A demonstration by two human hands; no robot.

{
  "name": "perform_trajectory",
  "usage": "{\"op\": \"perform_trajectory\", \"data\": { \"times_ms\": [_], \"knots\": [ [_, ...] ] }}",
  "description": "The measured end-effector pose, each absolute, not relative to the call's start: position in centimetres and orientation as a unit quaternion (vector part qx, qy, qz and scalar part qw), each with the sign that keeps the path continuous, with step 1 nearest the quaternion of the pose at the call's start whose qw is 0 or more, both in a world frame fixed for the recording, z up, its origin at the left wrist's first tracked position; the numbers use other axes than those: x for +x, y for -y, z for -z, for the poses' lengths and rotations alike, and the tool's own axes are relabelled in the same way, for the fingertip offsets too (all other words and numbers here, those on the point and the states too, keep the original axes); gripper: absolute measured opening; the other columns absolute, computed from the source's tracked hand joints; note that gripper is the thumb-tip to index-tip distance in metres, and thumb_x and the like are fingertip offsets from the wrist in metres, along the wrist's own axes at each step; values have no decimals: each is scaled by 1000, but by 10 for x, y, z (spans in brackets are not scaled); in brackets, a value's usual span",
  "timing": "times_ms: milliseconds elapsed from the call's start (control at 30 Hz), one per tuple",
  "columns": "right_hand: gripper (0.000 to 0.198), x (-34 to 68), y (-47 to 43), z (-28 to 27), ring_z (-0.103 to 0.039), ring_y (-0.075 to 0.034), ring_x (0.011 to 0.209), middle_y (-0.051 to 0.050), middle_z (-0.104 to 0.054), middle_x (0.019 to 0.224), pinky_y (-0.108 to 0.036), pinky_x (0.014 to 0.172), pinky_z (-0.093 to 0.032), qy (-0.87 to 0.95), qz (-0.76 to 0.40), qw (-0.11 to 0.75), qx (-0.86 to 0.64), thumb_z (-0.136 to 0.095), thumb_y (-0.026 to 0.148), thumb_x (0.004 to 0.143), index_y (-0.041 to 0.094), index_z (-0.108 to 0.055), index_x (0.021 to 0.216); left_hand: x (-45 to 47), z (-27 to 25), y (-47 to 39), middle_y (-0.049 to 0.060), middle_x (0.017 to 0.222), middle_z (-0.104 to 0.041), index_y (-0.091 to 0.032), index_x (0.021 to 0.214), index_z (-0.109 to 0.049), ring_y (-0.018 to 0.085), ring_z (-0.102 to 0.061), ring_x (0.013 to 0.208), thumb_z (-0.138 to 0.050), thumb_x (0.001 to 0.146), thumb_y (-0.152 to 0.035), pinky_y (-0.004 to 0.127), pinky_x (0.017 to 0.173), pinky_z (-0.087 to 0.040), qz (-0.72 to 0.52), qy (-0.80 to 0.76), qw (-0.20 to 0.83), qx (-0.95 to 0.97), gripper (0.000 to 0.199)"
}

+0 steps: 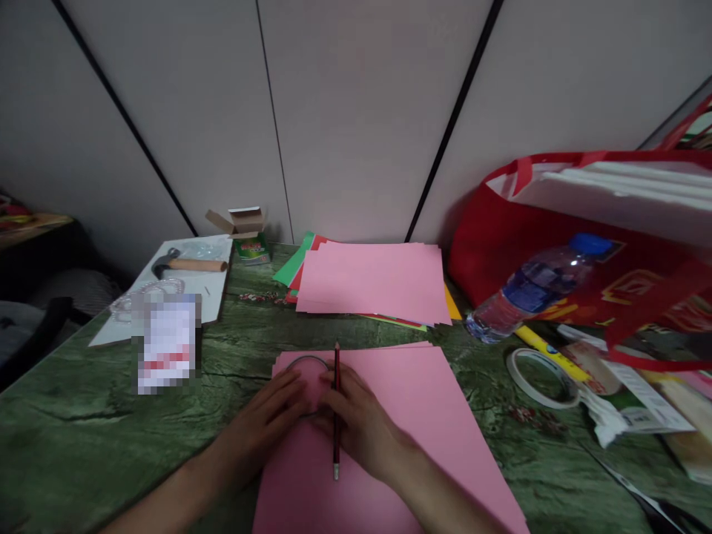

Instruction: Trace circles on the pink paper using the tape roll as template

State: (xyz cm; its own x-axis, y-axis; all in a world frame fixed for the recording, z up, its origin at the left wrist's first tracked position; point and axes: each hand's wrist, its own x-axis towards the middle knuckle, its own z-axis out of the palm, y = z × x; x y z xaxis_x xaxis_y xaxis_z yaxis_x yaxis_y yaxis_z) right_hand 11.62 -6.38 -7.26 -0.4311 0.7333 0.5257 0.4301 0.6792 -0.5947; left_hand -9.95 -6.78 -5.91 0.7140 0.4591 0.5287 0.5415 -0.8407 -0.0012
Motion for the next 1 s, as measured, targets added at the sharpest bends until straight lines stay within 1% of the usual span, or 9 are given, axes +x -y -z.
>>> {"op": "perform_trajectory", "data": {
  "times_ms": [133,233,367,433,500,600,700,867,1000],
  "knots": [
    [12,119,63,54,-54,-24,116,-9,-64,110,-41,97,-45,737,-274,459,-412,-54,27,87,23,-63,95,-99,56,67,10,119,-60,-16,114,-55,22,-39,129,-38,92,-11,38,96,-47,235,297,96,-921,29],
    [21,122,53,34,-62,-22,104,-7,-69,99,-41,95,-46,614,-390,517,-452,-45,37,92,24,-60,98,-98,54,68,9,119,-59,-17,112,-57,23,-41,126,-41,89,-10,37,96,-46,209,310,101,-922,29],
    [39,119,23,16,-69,-21,79,-2,-71,75,-38,80,-53,458,-536,565,-429,-45,56,87,23,-61,102,-89,52,69,13,124,-54,-15,114,-56,29,-38,128,-43,87,-10,44,98,-42,189,316,136,-920,30],
    [51,113,5,15,-68,-19,68,-2,-68,65,-34,70,-55,404,-572,570,-430,-43,64,83,20,-66,94,-79,49,70,15,126,-52,-16,119,-52,32,-37,128,-43,87,-12,50,98,-40,166,338,150,-914,34],
    [56,105,-10,20,-65,-17,57,-1,-64,57,-32,64,-55,356,-592,574,-440,-45,68,79,17,-69,82,-66,49,72,16,127,-50,-17,124,-49,34,-38,126,-43,89,-16,57,96,-38,128,382,151,-903,36],
    [47,94,-24,36,-59,-13,48,2,-59,51,-28,57,-53,316,-598,587,-445,-59,62,71,17,-70,74,-49,54,75,17,125,-52,-18,124,-51,38,-46,119,-46,88,-21,62,90,-39,87,448,163,-875,36],
    [34,89,-26,53,-56,-11,48,5,-57,51,-26,56,-52,339,-578,598,-440,-72,50,63,18,-69,71,-42,65,80,16,124,-54,-20,126,-51,35,-50,115,-50,86,-24,59,92,-38,90,488,171,-851,40],
    [30,93,-22,60,-53,-12,49,5,-55,51,-29,58,-53,370,-569,598,-426,-68,49,68,19,-68,74,-43,78,84,17,124,-54,-17,123,-53,35,-48,116,-53,82,-25,60,97,-31,128,480,189,-847,42],
    [28,92,-19,56,-57,-13,53,3,-60,59,-29,58,-52,429,-538,567,-453,-70,46,67,20,-65,76,-42,76,85,19,126,-52,-15,126,-50,35,-45,119,-53,80,-23,58,98,-32,149,480,183,-845,47]
  ]
}}
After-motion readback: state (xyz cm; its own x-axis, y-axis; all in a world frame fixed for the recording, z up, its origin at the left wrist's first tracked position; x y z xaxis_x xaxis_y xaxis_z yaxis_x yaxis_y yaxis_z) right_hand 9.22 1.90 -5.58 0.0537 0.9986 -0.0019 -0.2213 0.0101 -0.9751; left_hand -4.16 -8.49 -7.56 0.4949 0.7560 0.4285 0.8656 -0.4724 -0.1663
